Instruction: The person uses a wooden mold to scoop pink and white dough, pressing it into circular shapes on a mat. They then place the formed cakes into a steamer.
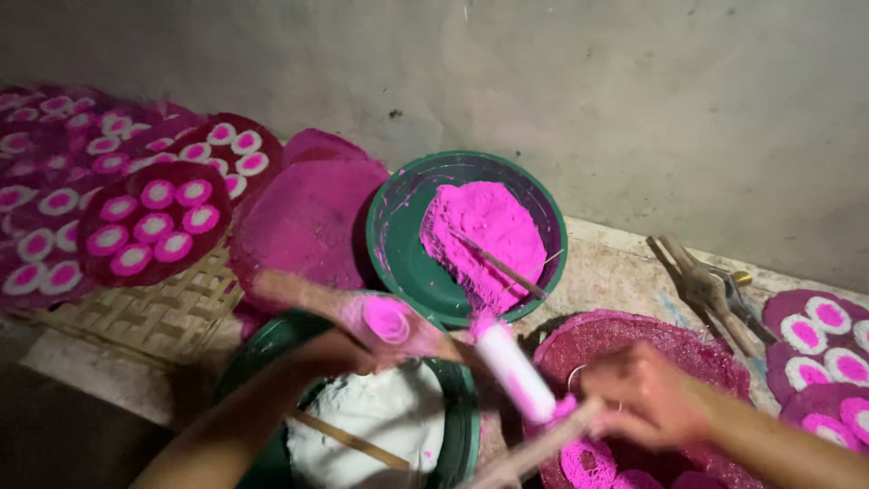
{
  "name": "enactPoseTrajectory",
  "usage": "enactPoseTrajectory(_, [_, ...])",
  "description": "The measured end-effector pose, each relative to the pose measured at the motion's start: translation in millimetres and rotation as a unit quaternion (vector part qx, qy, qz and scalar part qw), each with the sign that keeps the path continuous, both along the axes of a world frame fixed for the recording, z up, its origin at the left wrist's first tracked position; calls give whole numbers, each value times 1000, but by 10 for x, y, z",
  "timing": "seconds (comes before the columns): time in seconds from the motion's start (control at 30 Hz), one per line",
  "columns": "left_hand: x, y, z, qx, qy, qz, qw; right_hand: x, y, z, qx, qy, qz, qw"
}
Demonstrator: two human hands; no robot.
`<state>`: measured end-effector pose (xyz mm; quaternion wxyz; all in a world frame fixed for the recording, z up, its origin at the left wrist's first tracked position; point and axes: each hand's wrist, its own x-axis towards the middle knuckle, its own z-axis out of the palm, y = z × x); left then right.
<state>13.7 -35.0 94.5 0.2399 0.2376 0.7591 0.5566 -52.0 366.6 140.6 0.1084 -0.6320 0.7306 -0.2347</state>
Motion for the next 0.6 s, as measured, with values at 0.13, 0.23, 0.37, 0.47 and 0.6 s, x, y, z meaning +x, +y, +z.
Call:
enactPoseTrajectory(0.13, [-406, -208, -372, 244, -298, -42, 922, -729, -228, 154, -16, 421, -13, 907])
enactPoseTrajectory(0.23, [-633, 220, -803, 336, -408, -45, 848, -1183, -490, 198, -46, 477, -11, 877])
enactPoseTrajectory(0.37, [-997, 447, -1324, 300, -265, 209, 892, -1518, -819, -344, -155, 428, -236, 858])
enactPoseTrajectory(0.47, [-1120, 236, -1556, 297, -141, 351, 877, -1602, -1135, -1126, -17, 133, -354, 926])
enactPoseTrajectory(0.6, [-1114, 2, -1625, 300, -46, 417, 857, -1593, -1536, -1824, 147, 183, -397, 887])
